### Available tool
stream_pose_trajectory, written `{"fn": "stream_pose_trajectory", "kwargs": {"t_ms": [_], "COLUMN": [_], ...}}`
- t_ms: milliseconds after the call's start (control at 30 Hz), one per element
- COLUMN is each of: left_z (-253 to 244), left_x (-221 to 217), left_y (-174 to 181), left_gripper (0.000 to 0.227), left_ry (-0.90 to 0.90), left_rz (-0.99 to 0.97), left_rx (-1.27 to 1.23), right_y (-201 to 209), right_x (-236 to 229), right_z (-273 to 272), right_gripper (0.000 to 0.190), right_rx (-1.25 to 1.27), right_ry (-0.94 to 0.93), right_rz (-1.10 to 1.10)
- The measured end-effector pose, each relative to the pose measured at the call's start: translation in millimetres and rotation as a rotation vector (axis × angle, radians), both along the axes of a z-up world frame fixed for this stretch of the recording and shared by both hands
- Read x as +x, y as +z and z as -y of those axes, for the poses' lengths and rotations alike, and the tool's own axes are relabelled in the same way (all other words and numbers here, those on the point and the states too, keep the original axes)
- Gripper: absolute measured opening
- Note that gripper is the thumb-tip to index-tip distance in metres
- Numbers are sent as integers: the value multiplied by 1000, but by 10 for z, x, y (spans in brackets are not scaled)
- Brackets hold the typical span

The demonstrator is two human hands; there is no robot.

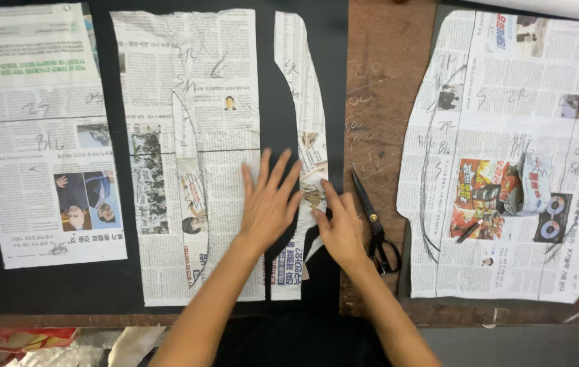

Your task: The person uses scissors to cut newspaper sheets laid on a black work surface. They trim edges and separate sections, then fold and stack the cut pieces. The person continues cutting additional newspaper sheets and organizes the resulting pieces on the table.

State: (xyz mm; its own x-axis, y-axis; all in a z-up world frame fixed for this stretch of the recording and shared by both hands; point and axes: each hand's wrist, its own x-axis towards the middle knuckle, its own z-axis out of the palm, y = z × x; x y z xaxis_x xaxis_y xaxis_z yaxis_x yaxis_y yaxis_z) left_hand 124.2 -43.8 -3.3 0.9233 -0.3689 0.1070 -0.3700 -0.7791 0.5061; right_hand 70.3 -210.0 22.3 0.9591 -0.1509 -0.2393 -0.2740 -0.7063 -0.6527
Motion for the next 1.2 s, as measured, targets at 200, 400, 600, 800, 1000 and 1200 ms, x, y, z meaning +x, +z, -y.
{"fn": "stream_pose_trajectory", "kwargs": {"t_ms": [200, 400, 600, 800, 1000, 1200], "left_z": [277, 317, 260, 237, 321, 465], "left_x": [1132, 1916, 2367, 2580, 2644, 2213], "left_y": [-287, -238, -225, -186, -149, -90], "left_gripper": [61, 63, 64, 69, 75, 74], "left_ry": [-143, -52, -5, 46, 76, 176], "left_rz": [105, 202, 154, 76, 4, 187], "left_rx": [143, 207, 192, 187, 278, 105], "right_y": [-168, -208, -233, -228, -255, -262], "right_x": [-21, -63, -67, -55, -43, -92], "right_z": [-41, -8, -19, -22, 6, 50], "right_gripper": [69, 70, 70, 72, 71, 67], "right_rx": [-181, -144, -142, -163, -178, -59], "right_ry": [46, 59, 57, 55, 41, -46], "right_rz": [-11, 11, -29, -133, -163, -53]}}
